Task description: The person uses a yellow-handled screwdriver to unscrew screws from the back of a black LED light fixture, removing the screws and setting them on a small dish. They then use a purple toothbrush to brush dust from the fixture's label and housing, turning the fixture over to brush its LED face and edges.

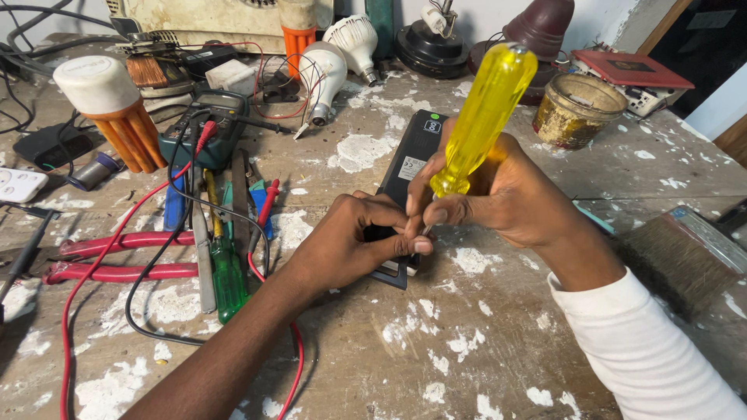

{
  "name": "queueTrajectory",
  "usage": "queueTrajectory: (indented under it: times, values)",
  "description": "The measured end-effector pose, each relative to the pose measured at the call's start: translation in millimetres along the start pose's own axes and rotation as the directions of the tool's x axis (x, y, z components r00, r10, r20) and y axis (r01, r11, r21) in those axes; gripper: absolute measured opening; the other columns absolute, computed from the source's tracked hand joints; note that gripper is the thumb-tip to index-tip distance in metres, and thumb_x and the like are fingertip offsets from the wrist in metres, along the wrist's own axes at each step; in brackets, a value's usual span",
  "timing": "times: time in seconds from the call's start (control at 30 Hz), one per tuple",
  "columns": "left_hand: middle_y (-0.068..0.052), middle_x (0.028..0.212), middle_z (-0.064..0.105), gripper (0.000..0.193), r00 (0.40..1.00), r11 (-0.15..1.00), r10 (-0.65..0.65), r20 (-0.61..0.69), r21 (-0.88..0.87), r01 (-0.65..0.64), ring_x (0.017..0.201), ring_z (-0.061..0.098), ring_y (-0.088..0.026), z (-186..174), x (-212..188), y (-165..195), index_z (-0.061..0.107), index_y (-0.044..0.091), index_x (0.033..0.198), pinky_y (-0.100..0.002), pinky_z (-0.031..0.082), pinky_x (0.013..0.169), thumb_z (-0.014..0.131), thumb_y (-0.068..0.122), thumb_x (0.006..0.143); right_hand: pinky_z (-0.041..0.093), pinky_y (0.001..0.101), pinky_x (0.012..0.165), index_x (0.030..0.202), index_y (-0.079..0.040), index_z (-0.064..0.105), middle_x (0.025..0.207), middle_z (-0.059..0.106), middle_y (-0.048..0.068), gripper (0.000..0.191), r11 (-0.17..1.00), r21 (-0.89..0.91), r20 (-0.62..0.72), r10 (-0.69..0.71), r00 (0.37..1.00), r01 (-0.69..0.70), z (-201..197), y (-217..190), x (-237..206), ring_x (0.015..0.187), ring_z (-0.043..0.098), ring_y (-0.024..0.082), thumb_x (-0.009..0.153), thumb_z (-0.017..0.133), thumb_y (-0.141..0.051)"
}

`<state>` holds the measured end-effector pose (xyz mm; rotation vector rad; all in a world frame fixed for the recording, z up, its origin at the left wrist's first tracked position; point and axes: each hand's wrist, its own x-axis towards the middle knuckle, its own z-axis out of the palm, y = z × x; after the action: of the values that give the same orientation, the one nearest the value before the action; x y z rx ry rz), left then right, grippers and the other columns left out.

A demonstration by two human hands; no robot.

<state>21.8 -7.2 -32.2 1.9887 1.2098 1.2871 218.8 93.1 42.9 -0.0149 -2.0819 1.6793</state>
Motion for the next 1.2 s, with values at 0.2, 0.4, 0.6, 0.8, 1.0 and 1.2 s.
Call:
queueTrajectory:
  times: [0.2, 0.4, 0.6, 0.8, 1.0, 1.2]
  values:
    - [-0.006, 0.083, 0.076, 0.021, 1.000, 1.000, -0.004, 0.011, -0.001, 0.004, 0.079, 0.072, -0.013, -1, 0, -3, 0.078, 0.005, 0.090, -0.032, 0.056, 0.073, 0.081, 0.026, 0.088, 0.065, 0.0430, 0.080, 0.123, -0.003, 0.058, 0.108, 0.072, 0.014, 0.040, 0.996, 0.084, 0.116, -0.013, 0.993, 0.004, 4, -3, 2, 0.098, 0.075, 0.028, 0.098, 0.078, -0.027]
    - [-0.003, 0.088, 0.077, 0.021, 1.000, 0.999, 0.001, 0.016, -0.043, 0.000, 0.082, 0.073, -0.011, 0, 0, -4, 0.081, 0.010, 0.101, -0.031, 0.057, 0.075, 0.079, 0.026, 0.087, 0.055, 0.0458, 0.113, 0.144, 0.002, 0.053, 0.131, 0.067, 0.015, 0.049, 0.992, 0.120, 0.157, -0.049, 0.986, 0.030, -3, -12, -2, 0.127, 0.068, 0.028, 0.109, 0.060, -0.032]
    - [-0.005, 0.085, 0.073, 0.023, 0.999, 0.999, -0.015, 0.047, -0.028, 0.016, 0.081, 0.070, -0.013, -2, -1, -4, 0.078, 0.006, 0.097, -0.033, 0.055, 0.074, 0.081, 0.027, 0.086, 0.062, 0.0456, 0.100, 0.127, 0.001, 0.067, 0.115, 0.074, 0.016, 0.035, 1.000, -0.014, 0.121, -0.014, 0.993, 0.016, -4, -9, -4, 0.111, 0.074, 0.028, 0.104, 0.071, -0.025]
    - [-0.004, 0.087, 0.073, 0.024, 0.997, 1.000, 0.020, 0.069, 0.022, -0.021, 0.085, 0.071, -0.016, -5, -1, -3, 0.076, 0.007, 0.088, -0.033, 0.056, 0.078, 0.083, 0.030, 0.085, 0.068, 0.0462, 0.089, 0.112, 0.000, 0.068, 0.101, 0.075, 0.013, 0.035, 1.000, -0.015, 0.091, 0.004, 0.996, -0.003, 3, -9, -4, 0.098, 0.078, 0.029, 0.087, 0.085, -0.017]
    - [-0.007, 0.099, 0.075, 0.038, 0.988, 0.982, 0.125, 0.092, 0.131, -0.137, 0.100, 0.073, -0.021, -9, -2, 7, 0.078, 0.007, 0.090, -0.037, 0.055, 0.094, 0.091, 0.037, 0.072, 0.069, 0.0468, 0.083, 0.108, -0.002, 0.063, 0.099, 0.073, 0.013, 0.038, 1.000, 0.022, 0.087, 0.003, 0.996, -0.005, 3, -8, -4, 0.095, 0.079, 0.031, 0.081, 0.088, -0.009]
    - [-0.018, 0.122, 0.068, 0.070, 0.926, 0.857, 0.325, 0.190, 0.355, -0.374, 0.115, 0.065, -0.034, -18, -5, 20, 0.073, -0.001, 0.112, -0.046, 0.049, 0.102, 0.095, 0.041, 0.059, 0.067, 0.0456, 0.082, 0.108, -0.004, 0.059, 0.096, 0.070, 0.012, 0.036, 0.991, 0.099, 0.043, -0.095, 0.995, 0.090, 0, 0, -4, 0.090, 0.076, 0.029, 0.087, 0.088, -0.004]
